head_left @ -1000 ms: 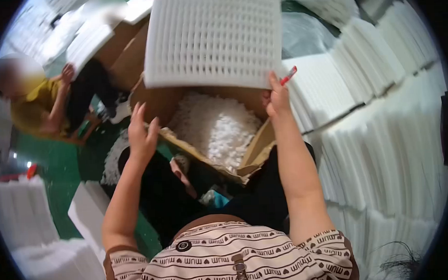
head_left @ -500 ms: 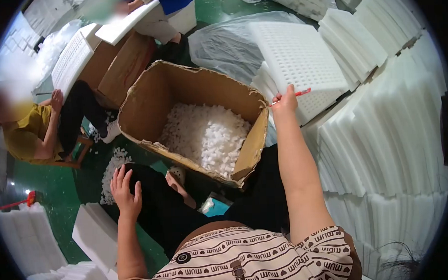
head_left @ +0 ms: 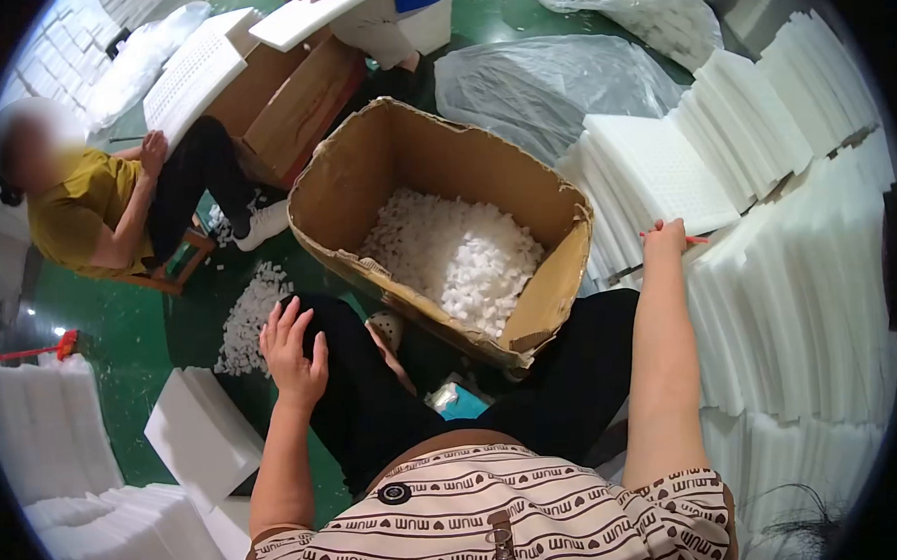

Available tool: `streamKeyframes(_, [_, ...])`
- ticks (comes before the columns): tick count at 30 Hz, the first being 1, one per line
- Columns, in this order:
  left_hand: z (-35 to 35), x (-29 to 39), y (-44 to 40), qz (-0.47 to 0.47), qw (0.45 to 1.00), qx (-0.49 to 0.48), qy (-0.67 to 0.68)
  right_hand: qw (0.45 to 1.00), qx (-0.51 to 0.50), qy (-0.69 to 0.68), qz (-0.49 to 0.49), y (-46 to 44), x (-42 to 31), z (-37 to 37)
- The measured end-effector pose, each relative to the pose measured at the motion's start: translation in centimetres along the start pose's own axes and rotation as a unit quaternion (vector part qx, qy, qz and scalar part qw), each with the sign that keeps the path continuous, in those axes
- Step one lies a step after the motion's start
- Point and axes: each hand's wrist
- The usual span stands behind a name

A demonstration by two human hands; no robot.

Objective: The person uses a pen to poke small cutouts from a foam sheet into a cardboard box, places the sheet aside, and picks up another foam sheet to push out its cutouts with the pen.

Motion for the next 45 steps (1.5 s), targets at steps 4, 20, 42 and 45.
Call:
streamKeyframes(4, [0.3, 0.1, -0.3, -0.001, 1.0, 0.005, 0.011, 0.985, 0.006, 0.16, -0.064, 1.1, 0.4, -0.7])
streamKeyframes(20, [0.2, 0.4, -0.2, 0.001, 1.0, 0.01, 0.024, 0.847, -0.025, 0.499, -0.184, -2.7, 1.0, -1.4])
streamKeyframes(42, [1.6, 1.0, -1.6, 0.015, 1.0, -0.024, -0.006, 0.839, -0.131, 0.43, -0.307, -6.5, 6.9, 4.4])
streamKeyframes(45, [1.7, 1.2, -1.6, 0.01, 1.0, -0.026, -0.01, 0.843, -0.113, 0.427, -0.306, -3.8, 5.6, 4.2])
Point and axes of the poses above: each hand's wrist, its own y-axis away from the middle knuckle, its own z-axis out of the palm, x = y × z, and after that the axes turned 6 degrees about z, right-handed
